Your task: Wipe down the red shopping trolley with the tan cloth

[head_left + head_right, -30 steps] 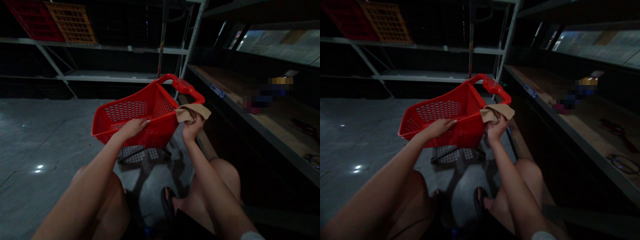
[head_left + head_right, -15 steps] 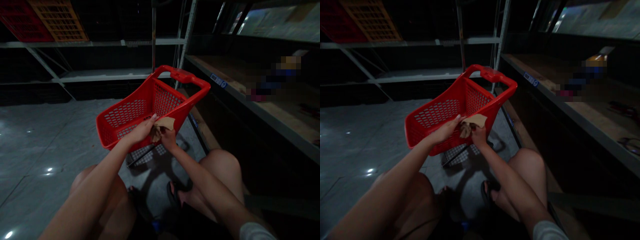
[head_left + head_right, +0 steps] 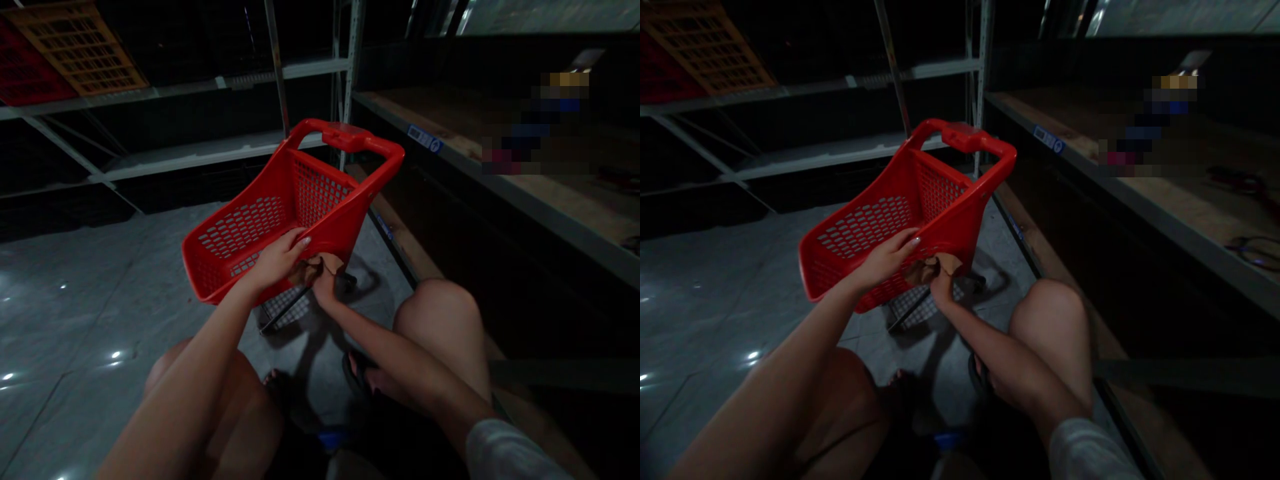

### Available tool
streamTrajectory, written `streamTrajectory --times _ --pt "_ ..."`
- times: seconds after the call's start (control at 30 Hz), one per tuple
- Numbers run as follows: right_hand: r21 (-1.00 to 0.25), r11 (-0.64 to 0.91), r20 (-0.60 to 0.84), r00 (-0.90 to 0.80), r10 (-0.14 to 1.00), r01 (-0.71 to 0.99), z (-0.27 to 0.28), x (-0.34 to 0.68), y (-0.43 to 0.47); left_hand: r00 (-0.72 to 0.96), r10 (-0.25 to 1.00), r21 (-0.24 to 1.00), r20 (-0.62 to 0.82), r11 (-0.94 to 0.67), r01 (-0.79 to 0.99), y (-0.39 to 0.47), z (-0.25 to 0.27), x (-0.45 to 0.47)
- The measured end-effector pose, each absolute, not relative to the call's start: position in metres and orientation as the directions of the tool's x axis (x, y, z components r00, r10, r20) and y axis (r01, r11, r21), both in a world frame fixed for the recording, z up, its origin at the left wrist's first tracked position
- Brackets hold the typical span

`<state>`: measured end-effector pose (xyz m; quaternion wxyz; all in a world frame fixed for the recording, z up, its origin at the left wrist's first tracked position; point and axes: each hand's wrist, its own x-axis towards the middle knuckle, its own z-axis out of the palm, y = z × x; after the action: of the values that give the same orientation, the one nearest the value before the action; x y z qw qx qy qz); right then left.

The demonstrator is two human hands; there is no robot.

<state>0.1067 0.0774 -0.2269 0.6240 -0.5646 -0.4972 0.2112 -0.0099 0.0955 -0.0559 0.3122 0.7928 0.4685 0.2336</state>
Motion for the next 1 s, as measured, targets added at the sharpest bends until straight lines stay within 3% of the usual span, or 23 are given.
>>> streamTrajectory --times 0.13,0.27,0.37,0.47,0.53,0.67,0.73,0.9,1.0 --pt "-0.930 0.269 0.366 0.559 0.744 0.251 -0.193 0.128 0.086 0.441 0.894 0.702 0.084 -0.367 0.610 0.094 -0.054 -0.013" --pt "-0.857 0.380 0.511 0.675 0.533 0.348 -0.128 0.191 0.107 0.442 0.893 0.709 0.084 -0.365 0.603 0.092 -0.052 -0.015" --pt "-0.803 0.411 0.592 0.662 0.460 0.431 -0.116 0.214 0.115 0.435 0.897 0.703 0.077 -0.358 0.615 0.090 -0.052 -0.014" --pt "-0.827 0.323 0.559 0.606 0.566 0.461 -0.151 0.197 0.105 0.418 0.904 0.704 0.088 -0.353 0.616 0.088 -0.053 -0.010" --pt "-0.892 0.212 0.434 0.624 0.650 0.399 -0.186 0.175 0.094 0.413 0.906 0.707 0.098 -0.355 0.611 0.088 -0.052 -0.008" --pt "-0.945 0.145 0.310 0.665 0.679 0.293 -0.230 0.151 0.084 0.453 0.882 0.647 0.130 -0.422 0.635 0.093 -0.048 -0.018" --pt "-0.952 0.142 0.293 0.676 0.676 0.271 -0.230 0.157 0.088 0.465 0.879 0.579 0.107 -0.435 0.689 0.098 -0.046 -0.031" --pt "-0.956 0.161 0.291 0.699 0.653 0.247 -0.210 0.177 0.098 0.424 0.895 0.506 -0.139 -0.304 0.807 0.104 -0.046 -0.061" --pt "-0.952 0.169 0.296 0.615 0.731 0.257 -0.214 0.159 0.088 0.378 0.919 0.472 -0.111 -0.286 0.834 0.100 -0.051 -0.059"
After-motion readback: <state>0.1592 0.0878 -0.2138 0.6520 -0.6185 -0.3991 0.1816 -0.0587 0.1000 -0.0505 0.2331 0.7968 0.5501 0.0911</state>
